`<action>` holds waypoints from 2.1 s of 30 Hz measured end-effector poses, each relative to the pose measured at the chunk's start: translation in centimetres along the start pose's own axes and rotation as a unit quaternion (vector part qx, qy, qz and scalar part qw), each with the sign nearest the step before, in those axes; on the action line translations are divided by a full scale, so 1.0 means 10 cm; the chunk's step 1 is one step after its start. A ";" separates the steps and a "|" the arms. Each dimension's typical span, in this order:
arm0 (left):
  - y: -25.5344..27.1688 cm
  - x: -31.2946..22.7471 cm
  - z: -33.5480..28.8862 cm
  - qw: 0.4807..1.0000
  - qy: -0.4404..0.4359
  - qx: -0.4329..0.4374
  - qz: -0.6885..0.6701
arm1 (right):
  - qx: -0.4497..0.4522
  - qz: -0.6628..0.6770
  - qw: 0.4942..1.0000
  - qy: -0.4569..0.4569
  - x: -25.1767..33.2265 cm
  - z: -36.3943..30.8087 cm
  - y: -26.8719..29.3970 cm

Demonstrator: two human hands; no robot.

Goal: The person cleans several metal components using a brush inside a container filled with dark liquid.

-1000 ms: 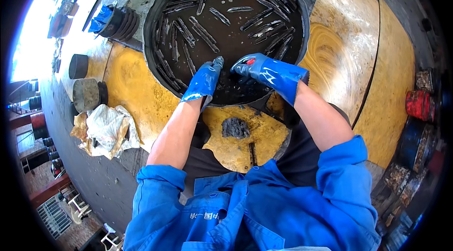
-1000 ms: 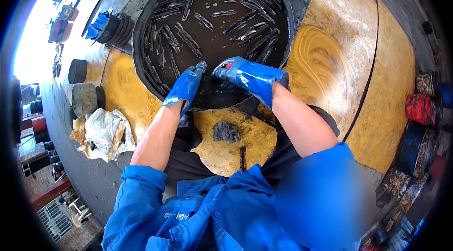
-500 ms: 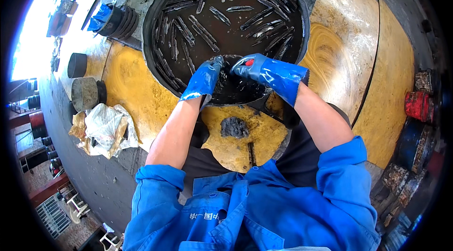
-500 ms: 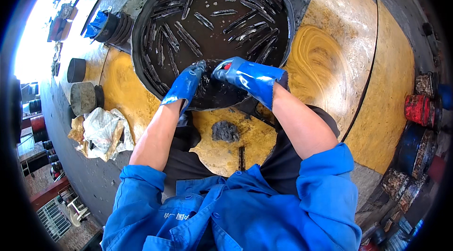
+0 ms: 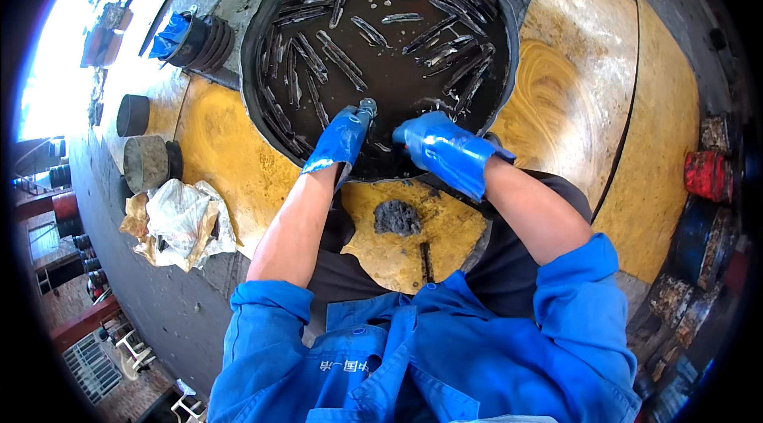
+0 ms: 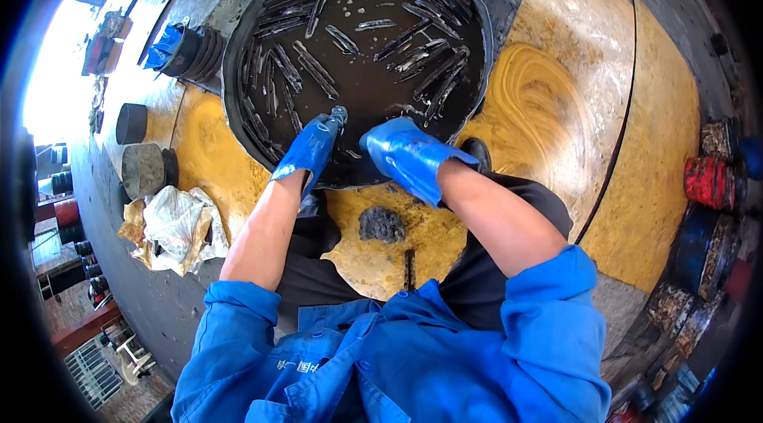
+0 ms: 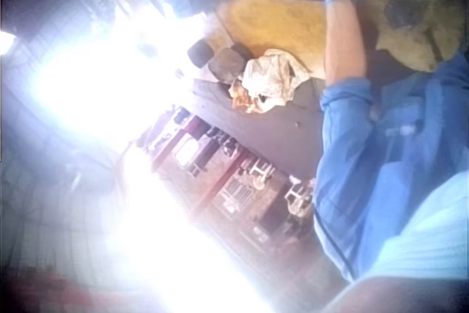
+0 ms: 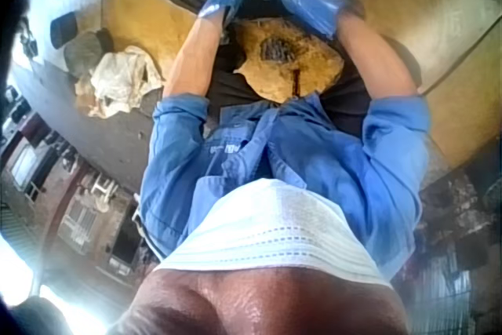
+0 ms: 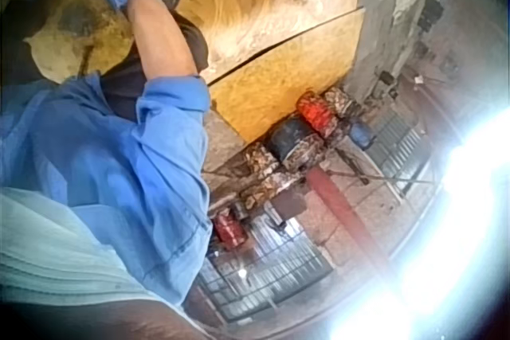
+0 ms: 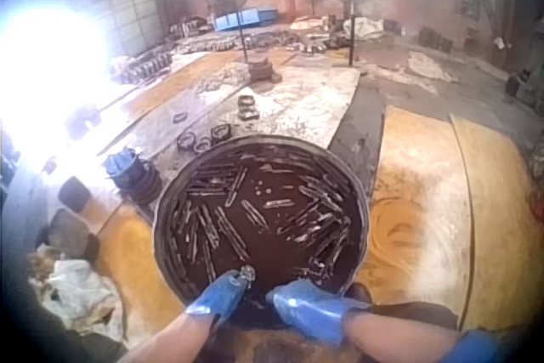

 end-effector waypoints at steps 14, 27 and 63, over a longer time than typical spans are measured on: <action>-0.04 0.14 0.01 0.993 0.000 0.028 -0.111 | -0.024 -0.322 0.925 0.200 0.61 -0.28 0.02; 0.03 0.18 -0.08 0.980 0.057 0.072 -0.178 | -0.077 0.256 0.962 -0.057 0.07 -0.20 0.31; 0.10 -0.18 -0.42 0.976 0.014 0.099 -0.192 | 0.018 0.283 0.958 0.039 0.08 -0.13 0.10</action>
Point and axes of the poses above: each hand's wrist, its own z-axis towards the middle knuckle, its own y-axis out of the back of the hand, x = y × z, the point moved 6 cm from there along z, towards the middle knuckle, and after that the axes turned 9 degrees about z, right-handed, at the moved point
